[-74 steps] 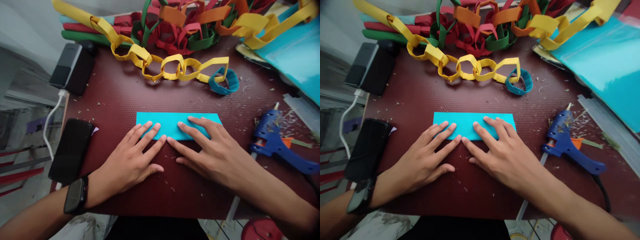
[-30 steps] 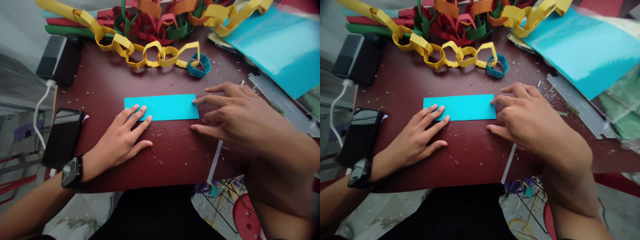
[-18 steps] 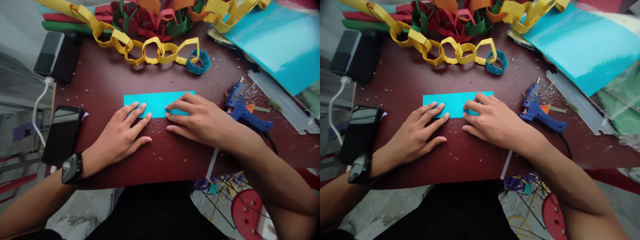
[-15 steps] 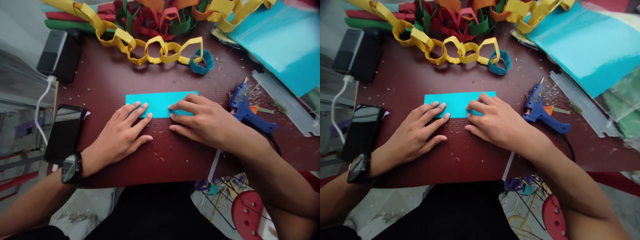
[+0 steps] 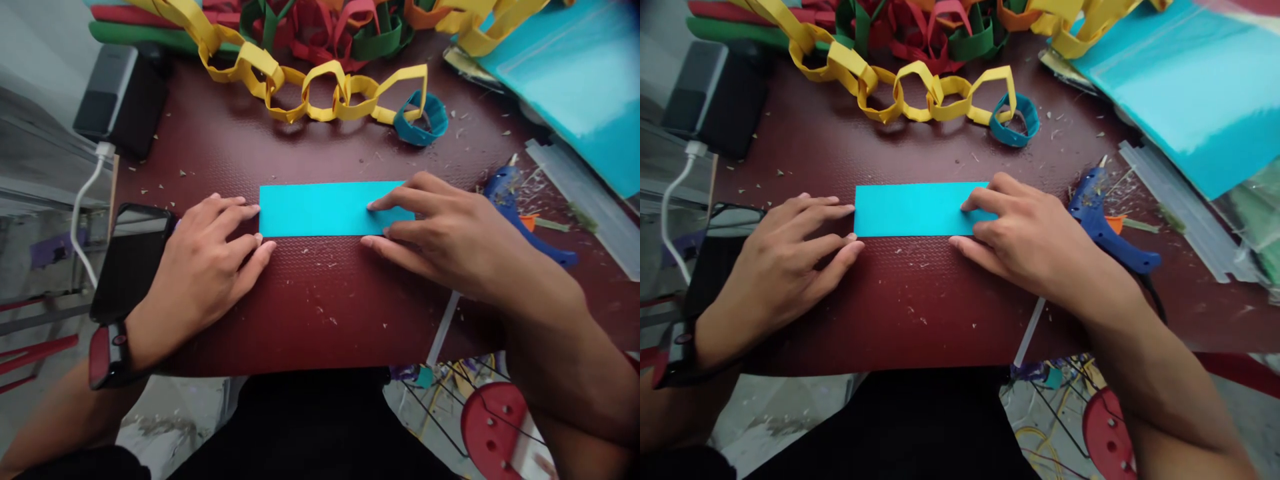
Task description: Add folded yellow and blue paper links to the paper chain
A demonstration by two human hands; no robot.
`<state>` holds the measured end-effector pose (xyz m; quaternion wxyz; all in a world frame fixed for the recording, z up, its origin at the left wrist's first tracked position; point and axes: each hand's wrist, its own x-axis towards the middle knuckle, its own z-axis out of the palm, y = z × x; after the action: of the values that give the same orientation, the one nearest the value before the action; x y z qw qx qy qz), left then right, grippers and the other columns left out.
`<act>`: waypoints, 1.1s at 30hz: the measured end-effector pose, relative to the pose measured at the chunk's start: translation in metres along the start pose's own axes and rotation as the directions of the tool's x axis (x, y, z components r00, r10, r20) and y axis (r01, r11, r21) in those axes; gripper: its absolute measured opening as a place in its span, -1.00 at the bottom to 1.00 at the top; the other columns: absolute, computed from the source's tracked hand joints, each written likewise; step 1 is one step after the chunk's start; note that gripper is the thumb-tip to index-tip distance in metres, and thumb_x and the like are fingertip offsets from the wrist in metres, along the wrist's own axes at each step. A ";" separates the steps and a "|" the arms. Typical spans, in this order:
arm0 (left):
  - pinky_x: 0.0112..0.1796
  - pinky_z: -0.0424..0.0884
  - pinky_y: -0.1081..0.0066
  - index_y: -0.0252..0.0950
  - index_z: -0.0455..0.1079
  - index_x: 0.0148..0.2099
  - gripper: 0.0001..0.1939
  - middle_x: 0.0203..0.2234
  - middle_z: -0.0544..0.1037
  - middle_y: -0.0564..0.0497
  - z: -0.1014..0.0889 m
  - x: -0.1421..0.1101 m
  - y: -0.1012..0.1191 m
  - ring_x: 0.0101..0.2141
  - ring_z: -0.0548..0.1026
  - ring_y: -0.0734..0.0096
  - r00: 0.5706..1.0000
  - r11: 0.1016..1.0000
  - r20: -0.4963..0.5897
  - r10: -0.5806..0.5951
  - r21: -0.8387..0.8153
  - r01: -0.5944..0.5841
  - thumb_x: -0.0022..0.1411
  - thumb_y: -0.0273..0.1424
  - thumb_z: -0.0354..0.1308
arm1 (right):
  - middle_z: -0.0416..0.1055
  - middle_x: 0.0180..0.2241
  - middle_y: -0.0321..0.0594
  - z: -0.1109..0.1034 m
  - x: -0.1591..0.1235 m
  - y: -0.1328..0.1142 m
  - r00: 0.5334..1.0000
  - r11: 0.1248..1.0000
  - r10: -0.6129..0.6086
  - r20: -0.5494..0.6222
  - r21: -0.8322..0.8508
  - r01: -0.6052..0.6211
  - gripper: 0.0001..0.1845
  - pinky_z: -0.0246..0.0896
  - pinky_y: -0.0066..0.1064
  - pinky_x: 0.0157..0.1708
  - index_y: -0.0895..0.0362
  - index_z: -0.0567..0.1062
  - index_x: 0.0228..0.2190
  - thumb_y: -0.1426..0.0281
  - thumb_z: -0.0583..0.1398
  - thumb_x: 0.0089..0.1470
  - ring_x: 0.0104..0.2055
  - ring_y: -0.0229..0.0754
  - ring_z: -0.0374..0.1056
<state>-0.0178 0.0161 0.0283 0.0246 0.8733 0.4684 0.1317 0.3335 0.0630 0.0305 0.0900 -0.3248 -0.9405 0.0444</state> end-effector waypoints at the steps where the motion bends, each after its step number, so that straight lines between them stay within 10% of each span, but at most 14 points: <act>1: 0.40 0.54 -0.37 -0.28 0.71 -0.16 -0.65 0.23 0.72 -0.20 0.001 0.000 0.000 0.30 0.65 -0.18 1.000 1.000 0.001 0.000 -0.005 0.000 0.67 -0.29 0.19 | 0.70 0.04 0.04 0.000 0.001 0.000 1.000 1.000 0.004 0.004 -0.005 -0.004 -0.45 0.58 0.08 0.00 0.08 0.70 -0.43 0.25 0.18 0.62 -0.03 0.14 0.51; 10: 0.38 0.62 -0.19 -0.42 0.69 0.06 -0.71 0.20 0.73 -0.32 0.010 0.000 0.013 0.23 0.70 -0.16 0.991 0.991 -0.021 0.133 0.015 -0.133 0.67 -0.32 0.21 | 0.49 0.35 0.07 0.031 0.012 -0.023 0.997 0.997 -0.071 -0.027 -0.038 0.070 -0.48 0.42 0.24 0.18 -0.14 0.60 0.43 0.18 0.31 0.55 0.26 0.31 0.37; 23: 0.32 0.62 -0.24 -0.36 0.63 -0.06 -0.69 0.25 0.67 -0.36 0.010 0.003 0.010 0.24 0.65 -0.21 0.990 0.990 0.002 0.144 -0.008 -0.144 0.69 -0.30 0.15 | 0.66 -0.01 -0.01 0.004 0.005 0.005 0.998 0.999 0.019 -0.057 0.036 -0.017 -0.50 0.49 0.23 0.14 0.07 0.70 -0.42 0.21 0.24 0.58 0.11 0.27 0.48; 33: 0.38 0.57 -0.23 -0.40 0.62 0.30 -0.55 0.36 0.63 -0.36 0.018 0.005 0.001 0.36 0.60 -0.22 0.973 0.971 0.018 0.229 -0.077 -0.227 0.73 -0.15 0.14 | 0.60 0.12 0.11 0.012 0.003 0.024 0.994 0.989 0.037 -0.101 0.149 -0.022 -0.53 0.50 0.13 0.23 0.13 0.75 0.13 0.05 0.24 0.57 0.14 0.19 0.45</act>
<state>-0.0100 0.0211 0.0116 0.0480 0.9215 0.3594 0.1393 0.3432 0.0829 0.0161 0.1620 -0.3329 -0.9237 0.0984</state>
